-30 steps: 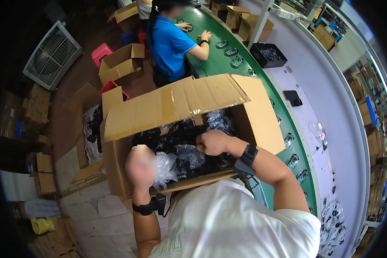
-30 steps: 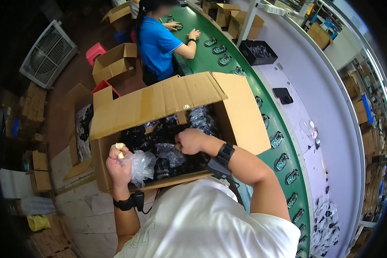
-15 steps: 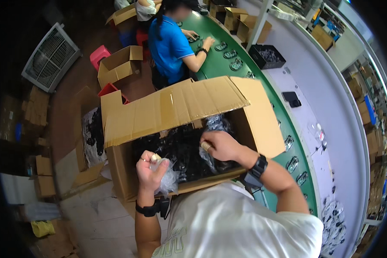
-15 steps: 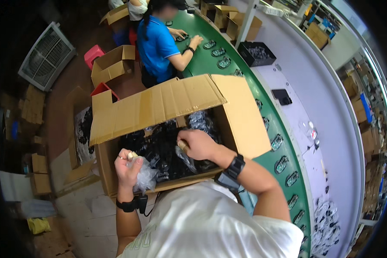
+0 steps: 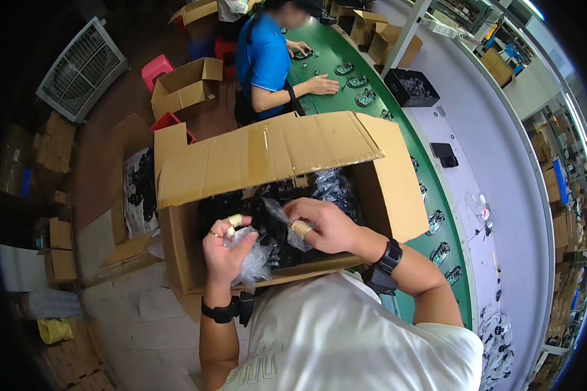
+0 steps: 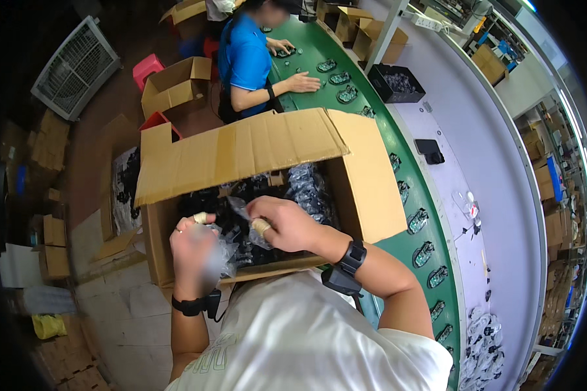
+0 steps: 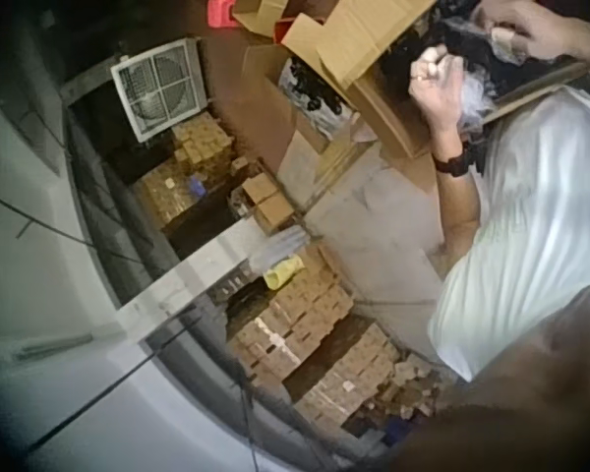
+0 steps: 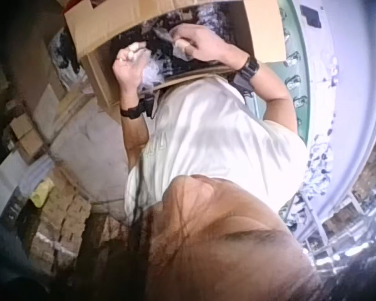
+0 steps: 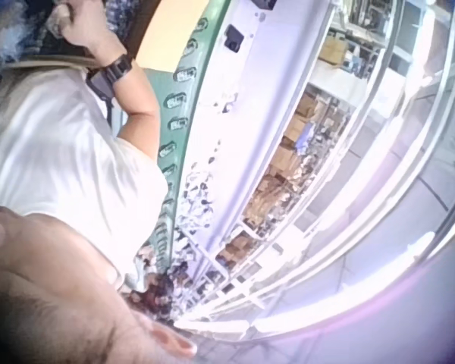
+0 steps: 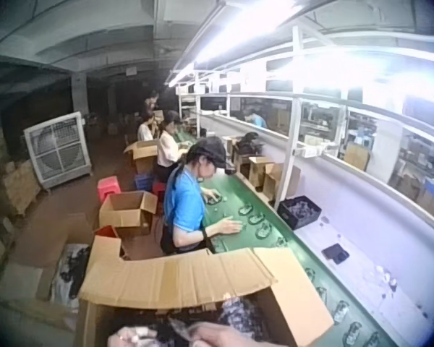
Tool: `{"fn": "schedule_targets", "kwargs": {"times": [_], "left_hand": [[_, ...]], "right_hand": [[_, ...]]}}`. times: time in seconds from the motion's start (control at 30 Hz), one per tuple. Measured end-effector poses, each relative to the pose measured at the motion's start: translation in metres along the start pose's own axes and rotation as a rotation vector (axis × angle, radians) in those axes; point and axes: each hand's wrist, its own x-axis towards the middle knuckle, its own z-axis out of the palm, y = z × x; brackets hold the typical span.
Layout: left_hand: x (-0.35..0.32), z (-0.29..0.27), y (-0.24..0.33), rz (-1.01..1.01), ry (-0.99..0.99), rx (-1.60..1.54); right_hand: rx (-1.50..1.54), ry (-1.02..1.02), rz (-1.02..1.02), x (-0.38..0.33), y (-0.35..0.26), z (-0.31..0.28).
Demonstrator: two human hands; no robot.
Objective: Remove electronic mouse shell components from plastic bags and organize them into a larger cardboard box.
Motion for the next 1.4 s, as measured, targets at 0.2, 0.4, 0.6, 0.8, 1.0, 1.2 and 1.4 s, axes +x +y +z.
{"fn": "schedule_targets", "kwargs": {"times": [0.2, 0.4, 0.6, 0.8, 1.0, 1.2, 1.4], "left_hand": [[-0.005, -0.002, 0.014, -0.044, 0.030, 0.140], [-0.006, -0.019, -0.002, 0.031, 0.062, 0.066], [-0.013, -0.012, -0.004, 0.199, 0.031, -0.074], [-0.026, -0.076, -0.025, 0.100, 0.521, 0.071], [-0.051, -0.117, -0.010, 0.147, 0.724, -0.131], [-0.083, -0.137, 0.000, 0.057, 0.829, 0.071], [-0.100, -0.158, -0.009, 0.036, 0.736, -0.044]], "right_hand": [[-0.102, -0.108, 0.077, 0.014, 0.010, 0.009], [-0.027, -0.079, 0.110, 0.011, 0.002, 0.003], [0.831, -0.380, 0.042, 0.049, -0.031, 0.027], [0.374, -0.436, 0.279, 0.049, 0.050, 0.053], [-0.166, -0.908, 0.009, 0.043, 0.083, 0.104], [-0.765, -0.891, 0.149, 0.051, 0.076, 0.090], [-1.024, -0.439, -0.013, 0.052, 0.104, 0.068]]}}
